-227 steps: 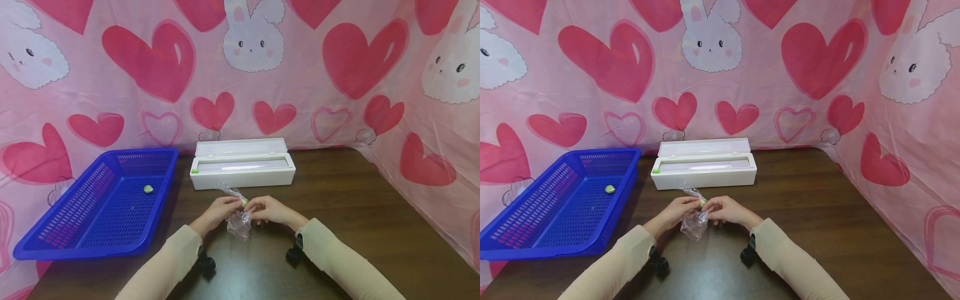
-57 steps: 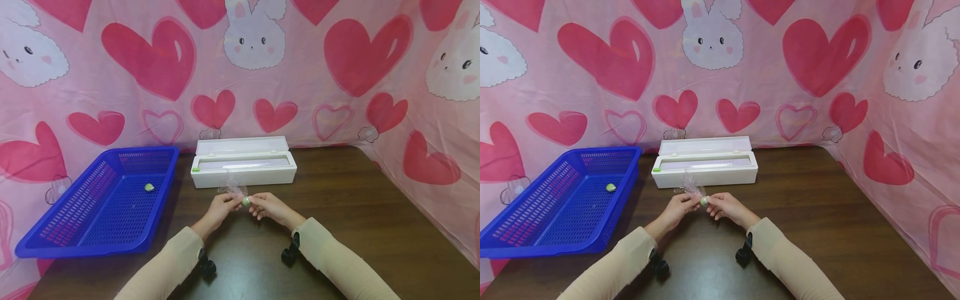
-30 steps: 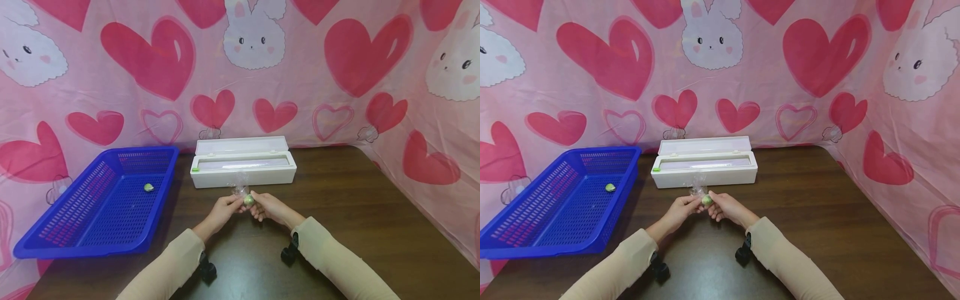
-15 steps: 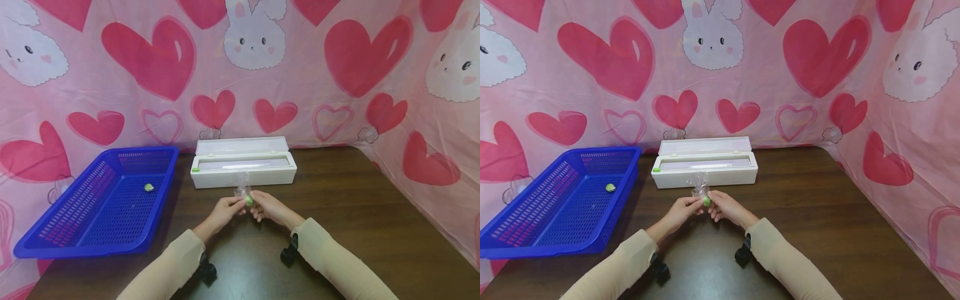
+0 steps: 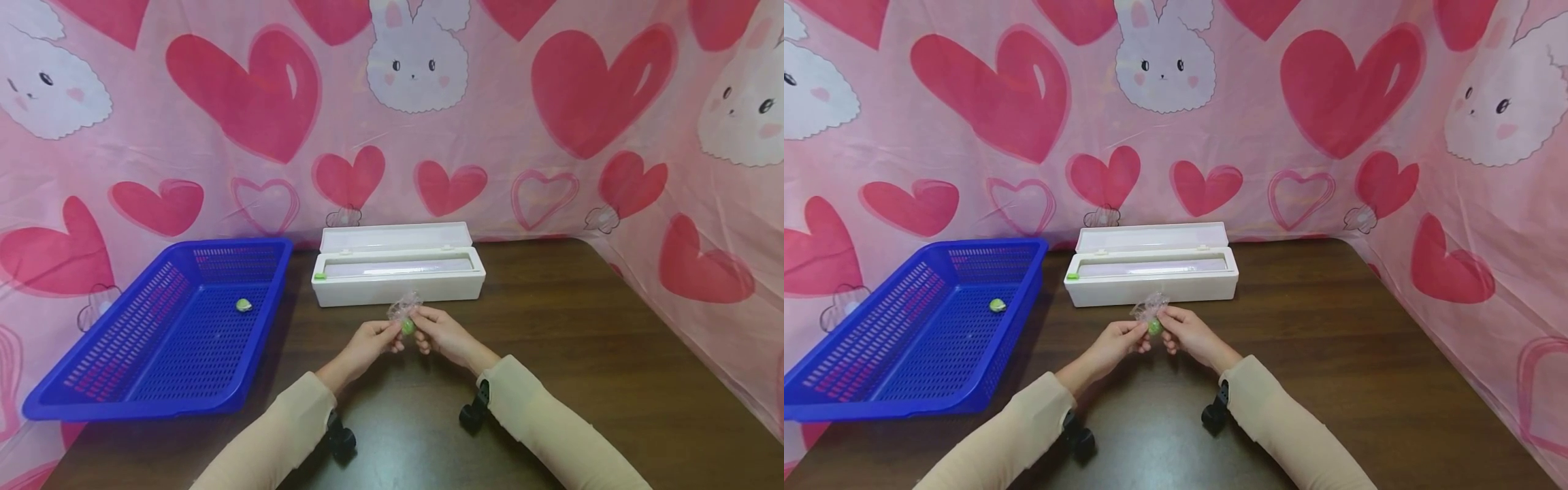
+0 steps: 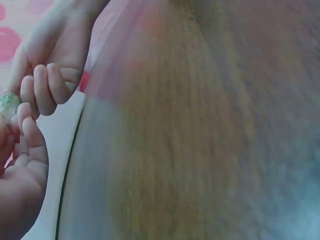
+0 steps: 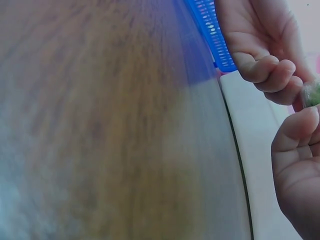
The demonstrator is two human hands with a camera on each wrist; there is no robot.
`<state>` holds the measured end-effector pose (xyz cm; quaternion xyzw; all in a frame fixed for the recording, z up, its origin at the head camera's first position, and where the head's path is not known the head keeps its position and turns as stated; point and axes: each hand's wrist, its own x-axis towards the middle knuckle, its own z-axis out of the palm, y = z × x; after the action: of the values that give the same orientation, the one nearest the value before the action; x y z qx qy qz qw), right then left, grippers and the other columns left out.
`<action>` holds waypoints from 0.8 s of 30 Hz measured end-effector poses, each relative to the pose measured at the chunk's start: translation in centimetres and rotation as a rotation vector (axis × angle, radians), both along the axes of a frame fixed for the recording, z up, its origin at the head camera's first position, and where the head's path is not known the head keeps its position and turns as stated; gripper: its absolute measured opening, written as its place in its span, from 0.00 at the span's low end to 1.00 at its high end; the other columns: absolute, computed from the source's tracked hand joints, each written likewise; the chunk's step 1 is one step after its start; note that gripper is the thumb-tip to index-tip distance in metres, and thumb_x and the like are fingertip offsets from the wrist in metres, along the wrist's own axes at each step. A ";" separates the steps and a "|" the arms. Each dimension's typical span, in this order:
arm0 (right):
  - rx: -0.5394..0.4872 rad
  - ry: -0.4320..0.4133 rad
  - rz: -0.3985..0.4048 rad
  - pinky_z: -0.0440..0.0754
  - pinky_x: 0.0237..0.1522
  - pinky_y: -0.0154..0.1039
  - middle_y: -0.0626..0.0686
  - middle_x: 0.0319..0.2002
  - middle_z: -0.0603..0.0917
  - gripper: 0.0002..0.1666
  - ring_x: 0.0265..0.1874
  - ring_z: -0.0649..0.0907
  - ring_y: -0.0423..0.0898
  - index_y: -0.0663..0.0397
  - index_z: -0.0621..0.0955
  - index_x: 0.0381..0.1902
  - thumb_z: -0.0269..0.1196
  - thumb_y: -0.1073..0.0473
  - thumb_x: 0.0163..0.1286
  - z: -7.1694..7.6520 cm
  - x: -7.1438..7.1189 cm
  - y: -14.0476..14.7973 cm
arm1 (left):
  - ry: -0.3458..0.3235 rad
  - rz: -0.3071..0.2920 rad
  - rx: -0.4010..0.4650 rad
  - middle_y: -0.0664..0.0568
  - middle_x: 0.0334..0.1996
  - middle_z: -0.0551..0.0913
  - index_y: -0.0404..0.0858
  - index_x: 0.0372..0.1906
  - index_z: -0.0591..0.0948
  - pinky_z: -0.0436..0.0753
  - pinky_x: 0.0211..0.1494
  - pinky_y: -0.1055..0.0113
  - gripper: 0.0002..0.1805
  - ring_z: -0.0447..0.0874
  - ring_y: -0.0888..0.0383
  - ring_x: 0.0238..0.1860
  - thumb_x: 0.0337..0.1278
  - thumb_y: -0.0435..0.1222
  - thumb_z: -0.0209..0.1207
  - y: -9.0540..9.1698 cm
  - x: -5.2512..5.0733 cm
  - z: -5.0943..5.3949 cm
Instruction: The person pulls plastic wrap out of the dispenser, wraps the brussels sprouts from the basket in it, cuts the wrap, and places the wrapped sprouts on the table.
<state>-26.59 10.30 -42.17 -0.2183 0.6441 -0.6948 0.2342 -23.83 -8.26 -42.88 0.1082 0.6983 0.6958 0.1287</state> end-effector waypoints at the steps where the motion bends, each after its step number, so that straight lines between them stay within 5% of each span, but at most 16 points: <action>1: 0.001 0.021 -0.008 0.69 0.20 0.34 0.48 0.19 0.69 0.14 0.16 0.70 0.42 0.54 0.74 0.34 0.48 0.52 0.73 0.0 0.0 0.0 | -0.014 -0.001 0.016 0.47 0.28 0.77 0.18 0.40 0.74 0.77 0.36 0.69 0.21 0.78 0.62 0.28 0.67 0.38 0.49 0.0 0.0 0.1; 9: 0.049 0.164 -0.034 0.71 0.20 0.34 0.50 0.20 0.70 0.17 0.17 0.71 0.42 0.62 0.74 0.39 0.46 0.53 0.74 0.5 0.3 0.0 | -0.106 0.002 0.084 0.48 0.29 0.76 0.22 0.37 0.74 0.77 0.35 0.70 0.19 0.78 0.62 0.28 0.68 0.38 0.47 0.3 0.1 0.7; 17: 0.153 0.267 0.019 0.74 0.23 0.45 0.54 0.21 0.73 0.10 0.18 0.73 0.46 0.69 0.73 0.43 0.51 0.65 0.70 2.3 1.5 0.0 | -0.210 0.023 0.071 0.51 0.27 0.75 0.25 0.38 0.75 0.74 0.34 0.70 0.19 0.75 0.62 0.27 0.68 0.40 0.47 0.1 0.1 1.1; 24: 0.183 0.237 -0.051 0.70 0.22 0.36 0.52 0.20 0.71 0.13 0.18 0.70 0.44 0.69 0.75 0.47 0.55 0.64 0.68 2.8 1.9 -0.1 | -0.129 0.031 0.024 0.49 0.28 0.75 0.22 0.39 0.74 0.73 0.36 0.68 0.20 0.73 0.62 0.27 0.69 0.40 0.46 0.2 0.1 0.9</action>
<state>-24.72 10.18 -39.33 -0.2598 0.7332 -0.6082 0.1578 -23.75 -8.11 -41.98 0.0537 0.6816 0.7117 0.1614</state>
